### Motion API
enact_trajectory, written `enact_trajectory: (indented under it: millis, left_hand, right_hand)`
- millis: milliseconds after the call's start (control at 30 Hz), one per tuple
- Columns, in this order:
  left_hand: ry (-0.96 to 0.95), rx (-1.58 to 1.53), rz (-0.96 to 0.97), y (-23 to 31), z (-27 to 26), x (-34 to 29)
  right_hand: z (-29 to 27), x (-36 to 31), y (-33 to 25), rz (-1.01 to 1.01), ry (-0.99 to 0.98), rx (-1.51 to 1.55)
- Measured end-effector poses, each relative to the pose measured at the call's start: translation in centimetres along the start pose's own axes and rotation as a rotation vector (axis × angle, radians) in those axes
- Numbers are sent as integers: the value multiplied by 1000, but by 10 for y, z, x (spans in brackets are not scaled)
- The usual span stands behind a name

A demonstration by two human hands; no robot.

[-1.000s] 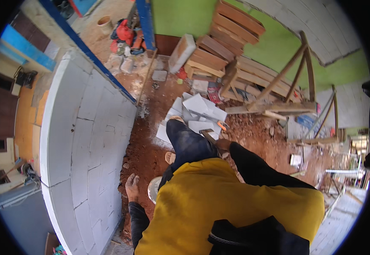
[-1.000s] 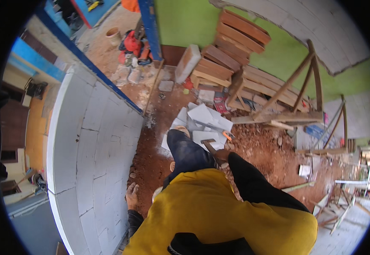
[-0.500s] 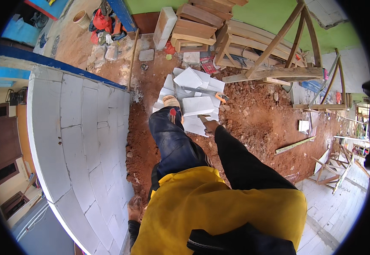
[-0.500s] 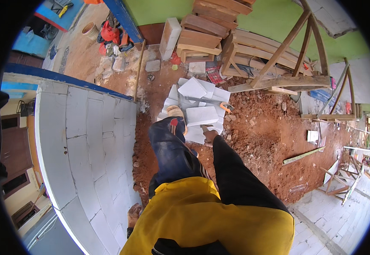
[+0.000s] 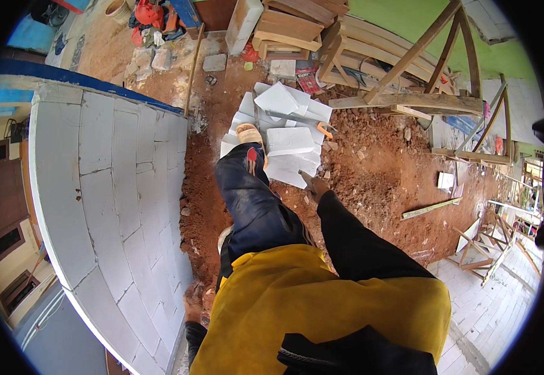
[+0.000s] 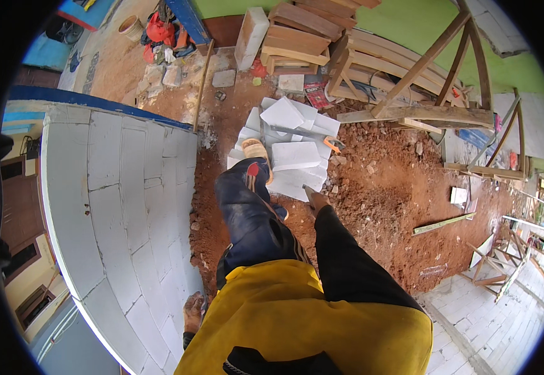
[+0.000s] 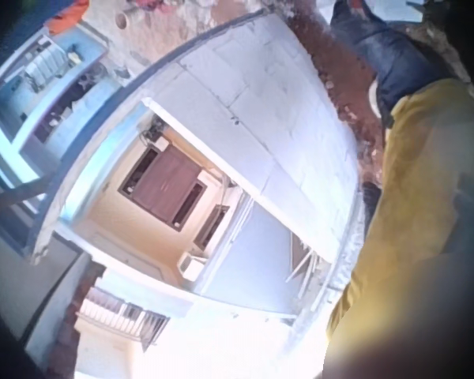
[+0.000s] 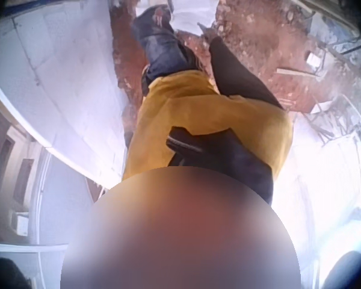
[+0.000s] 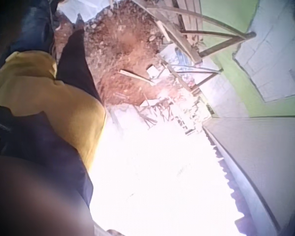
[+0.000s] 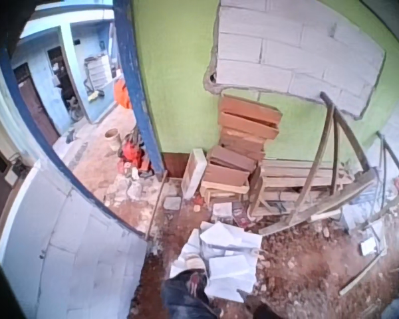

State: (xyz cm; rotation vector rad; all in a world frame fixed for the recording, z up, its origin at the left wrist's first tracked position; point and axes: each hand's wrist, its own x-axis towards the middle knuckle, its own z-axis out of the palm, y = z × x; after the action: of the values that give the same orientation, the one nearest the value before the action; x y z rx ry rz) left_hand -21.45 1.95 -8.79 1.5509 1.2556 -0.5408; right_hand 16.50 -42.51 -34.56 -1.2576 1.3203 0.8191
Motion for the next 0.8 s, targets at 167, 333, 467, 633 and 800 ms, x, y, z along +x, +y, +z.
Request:
enact_trajectory:
  millis: [167,333,467,633,800]
  left_hand:
    - [-55,150,95,10,11,-1]
    - [-68,93,22,13,-18,39]
    - [-317,670,898,18,-58,94]
    - [-330,-50,241,92,-46,146]
    - [-136,155,434,184,-7,146]
  right_hand:
    - [-4,-1,-1,-31,17,109]
    - [-21,10,3,-24,53,240]
    - [-45,-1,-7,-122,76,581]
    - [-92,-49,-15,-124,60,690]
    - [-165,-93,-12,-148,-25,623]
